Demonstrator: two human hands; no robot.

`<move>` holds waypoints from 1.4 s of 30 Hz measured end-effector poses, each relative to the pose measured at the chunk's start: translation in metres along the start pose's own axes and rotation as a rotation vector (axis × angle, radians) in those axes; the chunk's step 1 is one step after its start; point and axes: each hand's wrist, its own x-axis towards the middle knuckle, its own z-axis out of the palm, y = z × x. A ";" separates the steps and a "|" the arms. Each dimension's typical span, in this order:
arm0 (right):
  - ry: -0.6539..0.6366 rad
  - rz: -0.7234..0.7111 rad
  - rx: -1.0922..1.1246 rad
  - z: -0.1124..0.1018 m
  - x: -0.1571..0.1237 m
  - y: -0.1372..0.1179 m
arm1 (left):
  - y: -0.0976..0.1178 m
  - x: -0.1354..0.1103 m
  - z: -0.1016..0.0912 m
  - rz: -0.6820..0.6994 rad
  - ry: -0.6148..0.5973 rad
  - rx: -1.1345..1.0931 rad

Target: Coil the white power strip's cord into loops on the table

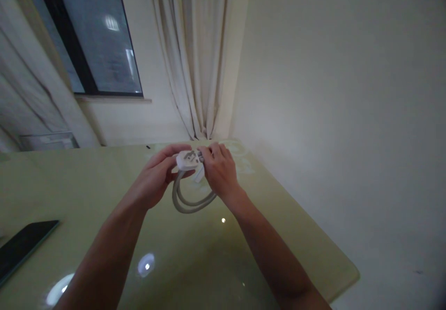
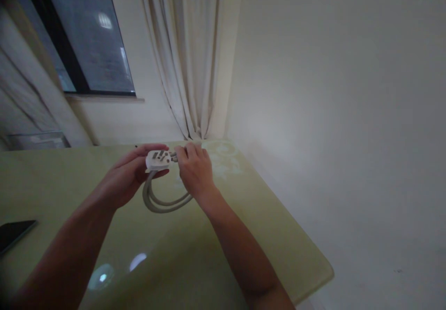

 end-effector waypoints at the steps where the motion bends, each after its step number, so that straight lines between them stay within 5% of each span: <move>1: 0.034 0.016 0.009 0.000 0.001 0.004 | -0.001 0.001 -0.002 0.004 -0.013 0.007; 6: 0.188 0.098 0.232 0.002 0.001 0.026 | -0.008 0.009 -0.017 -0.104 -0.116 0.096; 11: 0.368 0.251 0.409 0.000 0.001 0.041 | -0.031 0.015 -0.018 -0.243 -0.406 0.034; 15: 0.419 0.452 0.717 -0.005 0.003 0.049 | -0.045 0.010 -0.004 -0.272 -0.427 0.108; 21: 0.499 0.605 1.301 -0.015 0.010 0.053 | -0.084 -0.014 0.040 -0.566 -0.797 0.130; 25: 0.461 0.556 1.470 -0.023 0.011 0.048 | -0.117 -0.012 0.071 -0.660 -0.391 -0.326; 28: 0.394 0.517 1.516 -0.027 0.010 0.046 | -0.117 0.002 0.071 -0.503 -0.006 -0.626; 30: 0.336 0.501 1.503 -0.027 0.009 0.046 | -0.105 0.012 0.060 -0.382 0.135 -0.711; 32: 0.248 0.473 1.442 -0.026 0.008 0.045 | -0.089 0.019 0.044 -0.248 0.159 -0.724; 36: 0.049 0.361 1.176 -0.018 0.007 0.040 | -0.059 0.025 0.013 0.005 0.014 -0.563; 40: 0.041 0.202 0.825 -0.011 0.006 0.036 | -0.037 0.023 -0.004 -0.083 -0.121 -0.343; 42: 0.055 0.126 0.665 -0.009 0.005 0.035 | -0.033 0.021 -0.005 -0.148 -0.098 -0.256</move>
